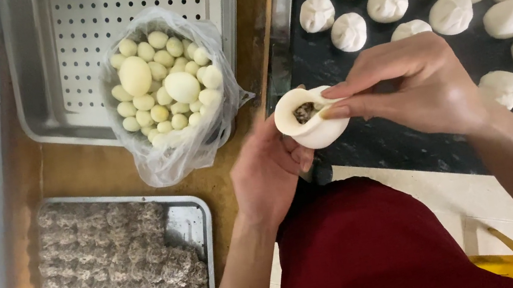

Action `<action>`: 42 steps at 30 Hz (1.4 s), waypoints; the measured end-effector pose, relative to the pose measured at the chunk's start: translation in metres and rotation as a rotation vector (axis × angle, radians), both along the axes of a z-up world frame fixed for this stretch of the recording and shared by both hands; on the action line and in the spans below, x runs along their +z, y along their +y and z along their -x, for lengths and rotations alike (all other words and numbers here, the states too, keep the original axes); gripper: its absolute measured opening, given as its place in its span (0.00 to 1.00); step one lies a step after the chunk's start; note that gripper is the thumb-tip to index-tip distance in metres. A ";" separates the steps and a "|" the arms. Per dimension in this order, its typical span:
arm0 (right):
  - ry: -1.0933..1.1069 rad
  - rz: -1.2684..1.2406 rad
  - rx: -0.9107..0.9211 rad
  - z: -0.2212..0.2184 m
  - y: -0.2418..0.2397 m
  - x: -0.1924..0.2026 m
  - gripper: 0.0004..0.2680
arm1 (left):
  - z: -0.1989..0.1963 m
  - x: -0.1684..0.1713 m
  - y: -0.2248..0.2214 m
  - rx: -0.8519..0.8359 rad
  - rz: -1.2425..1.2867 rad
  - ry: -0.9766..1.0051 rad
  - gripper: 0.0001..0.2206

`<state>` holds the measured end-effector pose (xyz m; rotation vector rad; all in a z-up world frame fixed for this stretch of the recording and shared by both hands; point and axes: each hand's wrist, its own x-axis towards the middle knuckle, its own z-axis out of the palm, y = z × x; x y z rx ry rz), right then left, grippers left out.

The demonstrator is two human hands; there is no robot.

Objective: Manually filling and shaping dough buns with meat and quail eggs in a production setting.

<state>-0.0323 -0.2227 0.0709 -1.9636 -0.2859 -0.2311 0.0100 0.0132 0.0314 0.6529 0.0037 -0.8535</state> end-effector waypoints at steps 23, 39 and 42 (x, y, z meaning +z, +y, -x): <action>-0.037 0.095 0.269 0.002 0.017 0.014 0.08 | 0.015 -0.007 -0.003 -0.065 0.067 -0.059 0.30; 0.080 0.246 -0.054 0.025 0.030 0.016 0.11 | 0.022 -0.010 -0.025 0.013 -0.249 -0.194 0.18; 0.198 0.030 0.019 0.027 0.023 0.010 0.07 | 0.023 -0.012 -0.023 -0.056 -0.263 -0.245 0.21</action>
